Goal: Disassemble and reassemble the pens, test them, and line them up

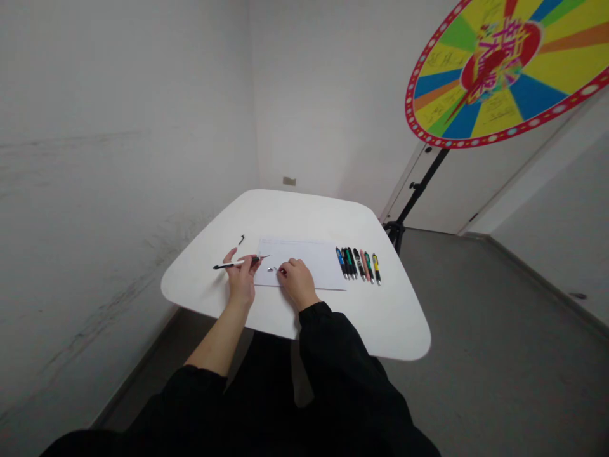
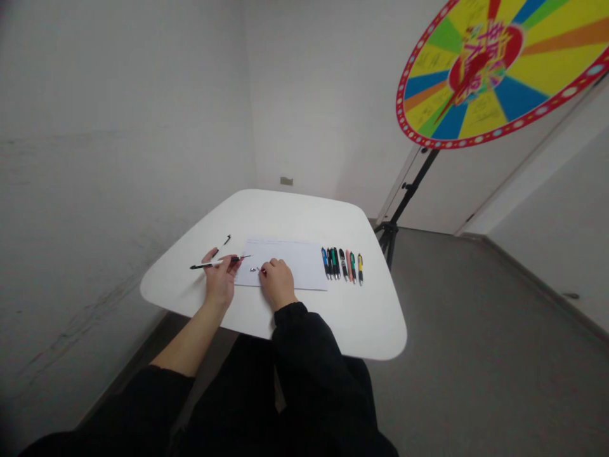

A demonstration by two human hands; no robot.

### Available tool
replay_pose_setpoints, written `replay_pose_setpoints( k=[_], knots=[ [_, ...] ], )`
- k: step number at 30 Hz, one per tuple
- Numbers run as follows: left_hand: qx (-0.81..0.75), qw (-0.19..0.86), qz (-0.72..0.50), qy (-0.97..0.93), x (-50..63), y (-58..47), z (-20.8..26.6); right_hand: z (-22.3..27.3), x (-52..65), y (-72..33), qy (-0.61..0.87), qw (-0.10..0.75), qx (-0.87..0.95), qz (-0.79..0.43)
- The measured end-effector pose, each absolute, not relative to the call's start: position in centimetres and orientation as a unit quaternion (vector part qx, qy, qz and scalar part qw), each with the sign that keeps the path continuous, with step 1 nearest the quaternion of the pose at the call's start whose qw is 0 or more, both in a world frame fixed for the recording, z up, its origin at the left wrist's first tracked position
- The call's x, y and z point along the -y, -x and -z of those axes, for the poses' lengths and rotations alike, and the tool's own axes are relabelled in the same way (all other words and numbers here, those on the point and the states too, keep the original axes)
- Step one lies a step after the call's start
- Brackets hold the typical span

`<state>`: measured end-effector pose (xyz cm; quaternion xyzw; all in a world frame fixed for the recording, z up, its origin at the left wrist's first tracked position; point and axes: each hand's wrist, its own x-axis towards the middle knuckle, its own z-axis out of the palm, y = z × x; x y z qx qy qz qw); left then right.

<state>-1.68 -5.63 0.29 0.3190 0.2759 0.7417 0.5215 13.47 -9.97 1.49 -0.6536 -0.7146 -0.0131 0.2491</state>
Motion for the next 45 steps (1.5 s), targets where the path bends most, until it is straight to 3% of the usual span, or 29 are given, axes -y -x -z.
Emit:
replay_pose_setpoints(
  k=[45],
  knots=[
    [-0.275, 0.523, -0.737, -0.328, 5.63, 1.74, -0.33, -1.34, 10.13, -14.05, 0.676, 0.318, 0.665, 0.003]
  ],
)
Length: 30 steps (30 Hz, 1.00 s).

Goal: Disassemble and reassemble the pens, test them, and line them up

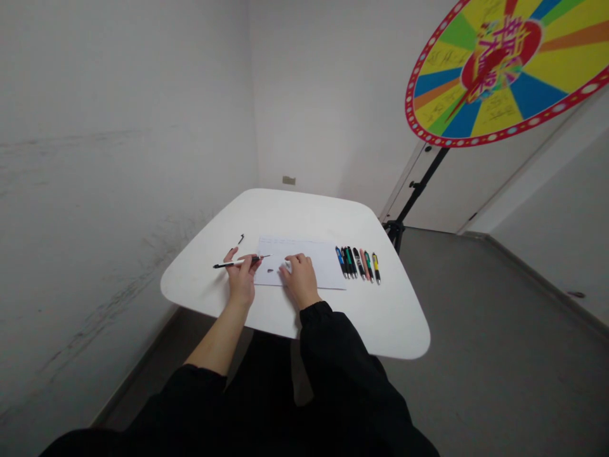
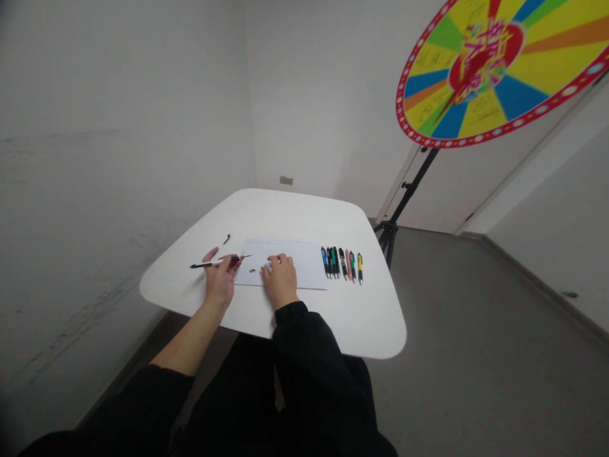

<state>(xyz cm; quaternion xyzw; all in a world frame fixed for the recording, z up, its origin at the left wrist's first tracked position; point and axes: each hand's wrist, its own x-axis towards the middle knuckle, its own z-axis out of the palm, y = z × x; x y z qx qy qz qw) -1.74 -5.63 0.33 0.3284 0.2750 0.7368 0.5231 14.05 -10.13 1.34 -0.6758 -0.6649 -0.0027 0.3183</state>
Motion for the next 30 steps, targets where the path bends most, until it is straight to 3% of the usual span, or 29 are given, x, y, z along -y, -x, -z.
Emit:
replay_pose_setpoints(
  k=[9, 30],
  knots=[
    [-0.277, 0.53, -0.737, -0.315, 5.74, 1.68, -0.45, -0.8, 9.44, -14.36, 0.681, 0.277, 0.678, 0.006],
    [-0.282, 0.53, -0.732, -0.324, 5.62, 1.62, -0.28, -1.26, 9.7, -13.68, 0.645, 0.289, 0.708, -0.021]
  ],
)
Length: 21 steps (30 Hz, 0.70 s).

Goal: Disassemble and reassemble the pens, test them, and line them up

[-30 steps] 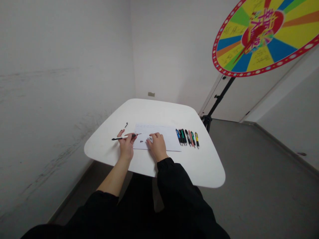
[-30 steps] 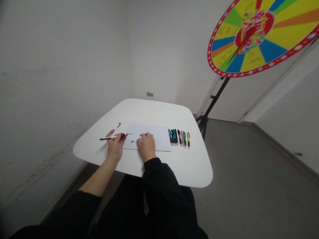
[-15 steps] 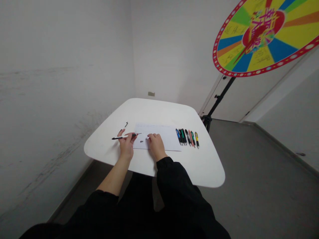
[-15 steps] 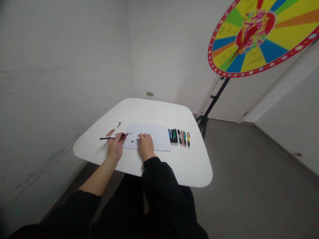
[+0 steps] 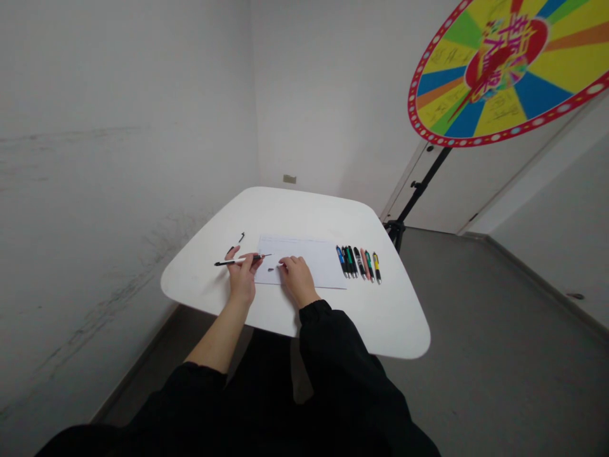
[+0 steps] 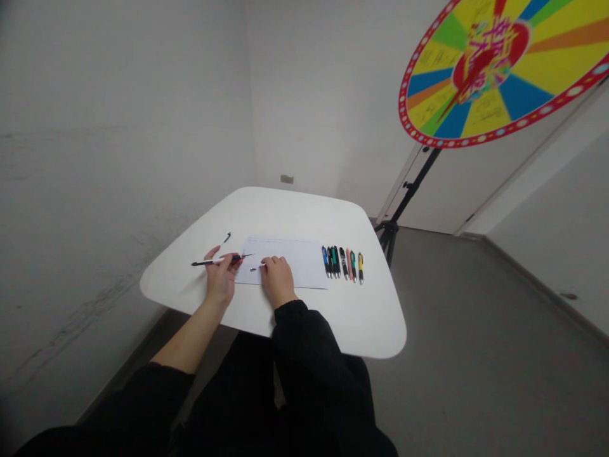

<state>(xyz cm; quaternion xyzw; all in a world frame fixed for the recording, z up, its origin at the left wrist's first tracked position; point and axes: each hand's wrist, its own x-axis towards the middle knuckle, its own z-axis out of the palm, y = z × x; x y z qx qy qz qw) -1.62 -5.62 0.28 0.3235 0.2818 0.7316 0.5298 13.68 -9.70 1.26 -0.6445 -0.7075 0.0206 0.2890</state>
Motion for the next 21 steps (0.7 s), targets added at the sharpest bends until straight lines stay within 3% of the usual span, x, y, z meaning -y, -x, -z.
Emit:
replay_pose_setpoints(
  k=[21],
  knots=[
    [-0.318, 0.548, -0.678, -0.372, 6.2, 1.3, -0.5, 0.1, 8.7, -14.2, 0.599, 0.374, 0.702, -0.098]
  ],
)
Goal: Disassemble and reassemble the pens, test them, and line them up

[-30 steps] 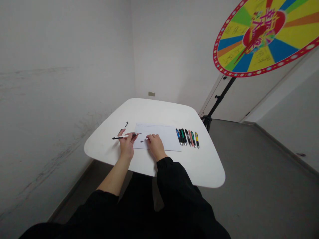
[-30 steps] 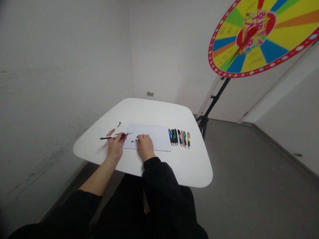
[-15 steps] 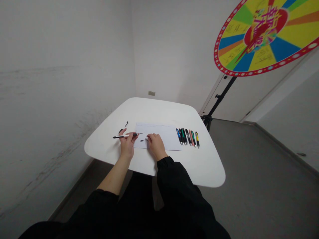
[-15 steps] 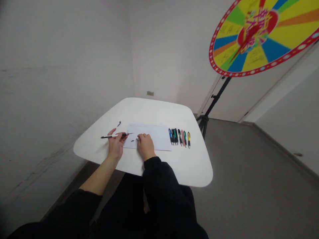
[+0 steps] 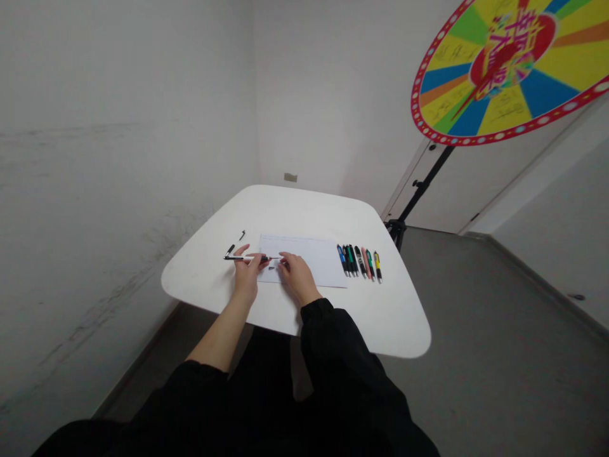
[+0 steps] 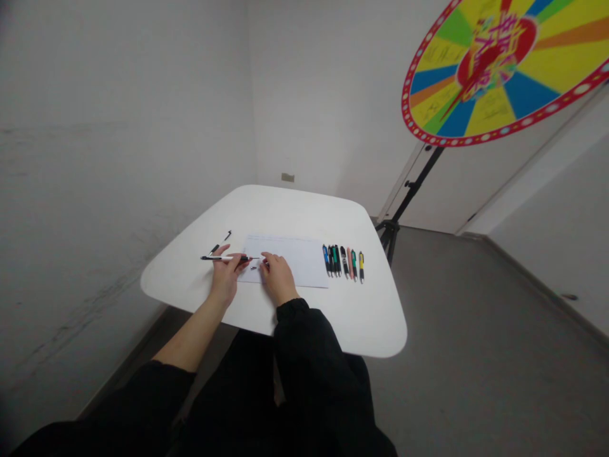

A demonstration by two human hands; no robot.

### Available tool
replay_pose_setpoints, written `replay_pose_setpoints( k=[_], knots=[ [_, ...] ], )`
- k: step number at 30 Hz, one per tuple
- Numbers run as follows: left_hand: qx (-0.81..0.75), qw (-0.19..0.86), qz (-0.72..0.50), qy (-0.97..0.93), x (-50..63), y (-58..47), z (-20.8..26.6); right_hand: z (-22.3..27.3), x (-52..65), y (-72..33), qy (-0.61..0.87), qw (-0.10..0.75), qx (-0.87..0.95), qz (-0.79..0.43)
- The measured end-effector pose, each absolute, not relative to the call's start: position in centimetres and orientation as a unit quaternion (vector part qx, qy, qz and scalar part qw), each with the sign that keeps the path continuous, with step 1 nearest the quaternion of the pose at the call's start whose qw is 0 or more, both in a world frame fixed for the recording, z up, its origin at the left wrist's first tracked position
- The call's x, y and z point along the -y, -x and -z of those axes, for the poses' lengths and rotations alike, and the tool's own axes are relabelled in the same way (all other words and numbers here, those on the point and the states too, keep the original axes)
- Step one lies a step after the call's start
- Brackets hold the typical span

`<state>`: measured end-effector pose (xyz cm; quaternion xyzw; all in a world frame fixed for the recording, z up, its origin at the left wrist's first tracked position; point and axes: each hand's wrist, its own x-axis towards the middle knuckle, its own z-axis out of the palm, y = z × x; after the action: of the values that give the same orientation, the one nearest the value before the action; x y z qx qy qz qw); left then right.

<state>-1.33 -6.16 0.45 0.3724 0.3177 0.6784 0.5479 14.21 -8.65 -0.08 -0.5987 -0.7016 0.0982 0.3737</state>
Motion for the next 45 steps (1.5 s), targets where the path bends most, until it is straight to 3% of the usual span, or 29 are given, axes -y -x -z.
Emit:
replay_pose_setpoints(
  k=[24, 35, 45],
  knots=[
    [-0.337, 0.555, -0.661, -0.377, 6.0, 1.0, -0.3, -0.5, 9.1, -14.6, 0.587, 0.408, 0.69, -0.108],
    [-0.303, 0.575, -0.692, -0.314, 5.6, 1.5, -0.3, -0.5, 9.2, -15.7, 0.594, 0.438, 0.658, -0.153],
    [-0.305, 0.533, -0.749, -0.249, 5.0, 1.9, -0.2, -0.6, 9.5, -15.8, 0.607, 0.436, 0.641, -0.175]
  ],
)
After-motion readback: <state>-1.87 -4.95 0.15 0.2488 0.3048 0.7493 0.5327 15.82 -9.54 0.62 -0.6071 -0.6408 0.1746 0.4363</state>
